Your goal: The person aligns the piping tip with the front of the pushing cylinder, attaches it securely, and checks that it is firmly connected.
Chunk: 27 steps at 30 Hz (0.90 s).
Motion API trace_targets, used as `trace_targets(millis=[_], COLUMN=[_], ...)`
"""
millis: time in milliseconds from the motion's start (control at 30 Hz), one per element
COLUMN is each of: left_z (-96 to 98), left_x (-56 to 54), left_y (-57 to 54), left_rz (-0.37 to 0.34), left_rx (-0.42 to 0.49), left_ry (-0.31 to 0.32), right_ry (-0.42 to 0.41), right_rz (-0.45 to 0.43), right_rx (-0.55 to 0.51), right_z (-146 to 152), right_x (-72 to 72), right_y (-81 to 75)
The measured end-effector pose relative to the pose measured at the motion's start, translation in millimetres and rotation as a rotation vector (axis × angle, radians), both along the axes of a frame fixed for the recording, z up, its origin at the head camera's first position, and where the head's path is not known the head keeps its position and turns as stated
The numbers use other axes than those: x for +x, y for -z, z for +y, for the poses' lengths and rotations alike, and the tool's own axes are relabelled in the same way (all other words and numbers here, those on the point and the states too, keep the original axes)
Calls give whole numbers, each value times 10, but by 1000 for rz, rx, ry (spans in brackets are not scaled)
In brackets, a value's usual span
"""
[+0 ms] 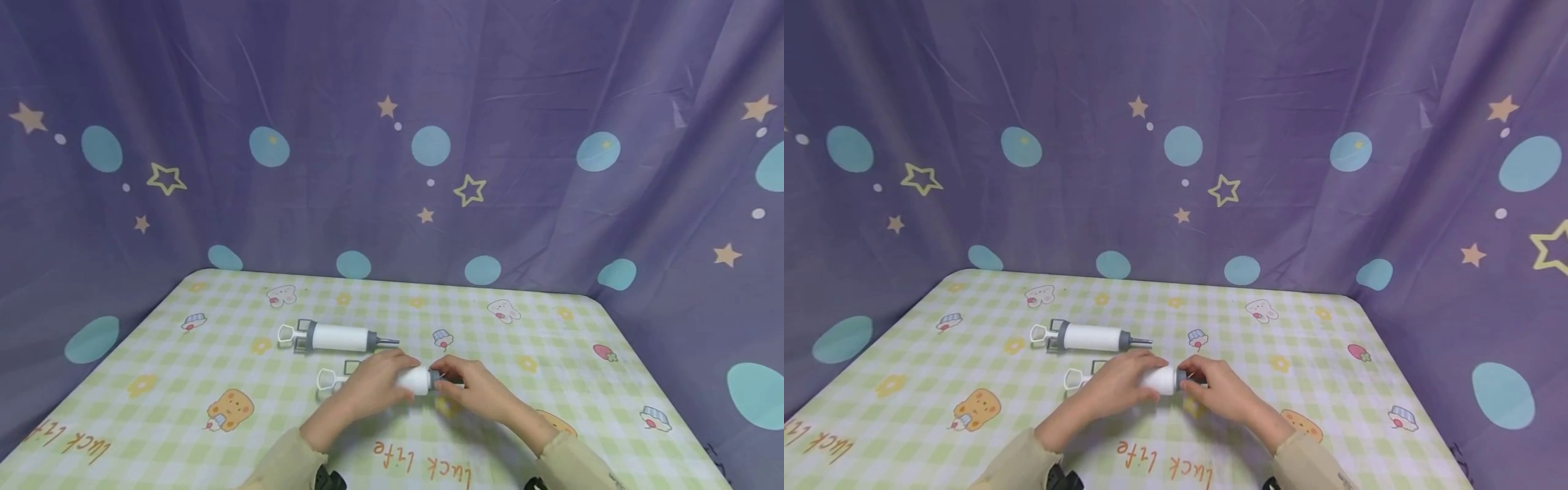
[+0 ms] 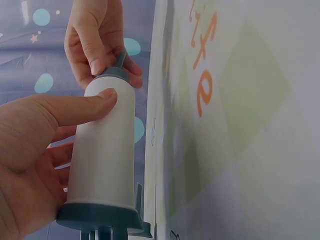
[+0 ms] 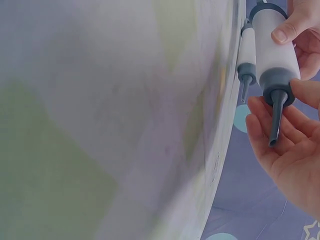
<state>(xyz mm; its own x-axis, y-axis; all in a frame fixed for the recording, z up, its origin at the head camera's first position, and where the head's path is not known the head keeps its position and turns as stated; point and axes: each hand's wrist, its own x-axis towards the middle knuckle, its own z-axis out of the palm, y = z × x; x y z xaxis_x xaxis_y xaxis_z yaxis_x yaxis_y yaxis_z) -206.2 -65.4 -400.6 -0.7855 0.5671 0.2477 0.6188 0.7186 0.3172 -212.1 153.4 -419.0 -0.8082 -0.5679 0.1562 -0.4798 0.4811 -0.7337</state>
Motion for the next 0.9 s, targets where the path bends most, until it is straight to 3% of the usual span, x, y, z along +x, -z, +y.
trace_targets(millis=[400, 567, 900], left_z=[3, 6, 6], left_x=[7, -3, -9], left_y=[-4, -4, -42], left_rz=[-29, -29, -25], left_rx=[4, 10, 18], left_ry=[-5, -13, -9], right_ry=[-4, 20, -22], right_rz=[-18, -4, 243], right_rx=[74, 43, -10], right_z=[19, 9, -13], right_x=[-2, -1, -5], right_y=[10, -16, -26])
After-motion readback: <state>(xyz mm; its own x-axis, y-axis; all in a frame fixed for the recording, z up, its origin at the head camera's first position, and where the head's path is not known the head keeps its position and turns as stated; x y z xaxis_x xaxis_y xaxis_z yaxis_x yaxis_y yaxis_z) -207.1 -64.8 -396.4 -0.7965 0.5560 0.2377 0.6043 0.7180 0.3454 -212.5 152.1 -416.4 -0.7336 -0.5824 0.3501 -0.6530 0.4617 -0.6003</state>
